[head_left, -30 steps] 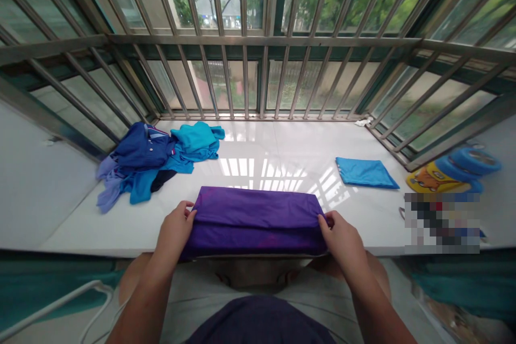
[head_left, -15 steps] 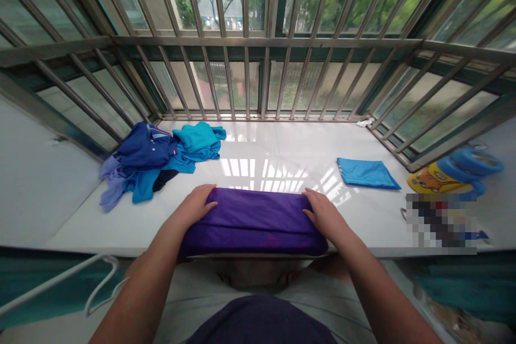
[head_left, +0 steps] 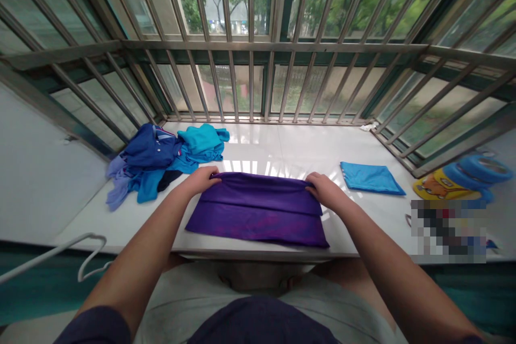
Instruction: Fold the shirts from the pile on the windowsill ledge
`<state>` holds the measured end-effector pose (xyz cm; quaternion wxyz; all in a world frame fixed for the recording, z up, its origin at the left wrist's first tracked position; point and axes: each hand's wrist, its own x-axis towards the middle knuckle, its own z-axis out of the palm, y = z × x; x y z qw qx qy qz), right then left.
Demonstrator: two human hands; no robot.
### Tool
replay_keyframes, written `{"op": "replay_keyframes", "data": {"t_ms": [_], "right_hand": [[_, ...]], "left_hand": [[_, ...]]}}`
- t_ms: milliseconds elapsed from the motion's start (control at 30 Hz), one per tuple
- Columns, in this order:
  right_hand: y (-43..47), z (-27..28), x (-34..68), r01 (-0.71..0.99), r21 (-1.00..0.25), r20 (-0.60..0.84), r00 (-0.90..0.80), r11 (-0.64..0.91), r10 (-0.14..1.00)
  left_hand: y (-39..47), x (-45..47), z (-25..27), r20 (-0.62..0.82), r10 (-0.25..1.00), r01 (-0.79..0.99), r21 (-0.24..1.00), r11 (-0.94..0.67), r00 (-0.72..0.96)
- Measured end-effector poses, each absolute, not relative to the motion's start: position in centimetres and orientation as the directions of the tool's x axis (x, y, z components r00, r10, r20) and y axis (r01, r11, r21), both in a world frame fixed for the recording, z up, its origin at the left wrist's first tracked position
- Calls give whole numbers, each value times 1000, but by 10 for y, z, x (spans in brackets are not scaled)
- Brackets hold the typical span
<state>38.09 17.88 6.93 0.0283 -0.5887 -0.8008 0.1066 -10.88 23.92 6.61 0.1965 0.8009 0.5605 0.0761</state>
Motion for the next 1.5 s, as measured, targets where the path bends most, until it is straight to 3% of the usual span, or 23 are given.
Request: {"op": "replay_keyframes", "data": {"t_ms": [167, 300, 500, 600, 767, 867, 933, 1000, 1067, 1133, 1267, 1367, 1500], "right_hand": [[173, 85, 382, 950, -165, 21, -266, 266, 964], [129, 72, 386, 916, -156, 75, -362, 370, 929], [49, 32, 392, 871, -267, -44, -439, 413, 897], [45, 32, 390, 858, -329, -22, -425, 395, 905], [92, 39, 377, 902, -259, 84, -335, 345, 939], [122, 36, 368, 943, -188, -23, -283, 274, 959], [133, 38, 365, 954, -160, -110, -272, 253, 956], [138, 46, 364, 959, -140, -132, -266, 247, 955], [136, 60, 368, 961, -114, -36, -257, 252, 966], [128, 73, 376, 964, -79, 145, -240, 253, 960], [97, 71, 393, 964, -37, 419, -225, 264, 880], [66, 39, 401, 953, -40, 418, -257, 300, 871], [31, -8, 407, 938, -130, 330, -264, 320, 906]], "left_hand": [[222, -113, 83, 48, 940, 849, 415, -327, 338], [175, -130, 74, 92, 929, 844, 394, -364, 358], [83, -153, 43, -80, 871, 755, 542, -369, 484], [74, -154, 40, -73, 901, 747, 590, -307, 427], [115, -137, 33, 64, 968, 861, 445, -246, 244], [141, -122, 31, -70, 970, 915, 353, -194, 233], [153, -115, 35, -213, 940, 923, 335, -187, 268], [160, -113, 46, -258, 913, 914, 341, -219, 315], [161, -116, 61, -155, 916, 885, 358, -297, 370], [158, -121, 74, 35, 910, 847, 355, -397, 412], [133, -129, 76, 324, 827, 803, 245, -543, 460], [107, -129, 55, 300, 813, 800, 203, -565, 498], [79, -127, 22, 137, 861, 792, 342, -506, 490]]}}
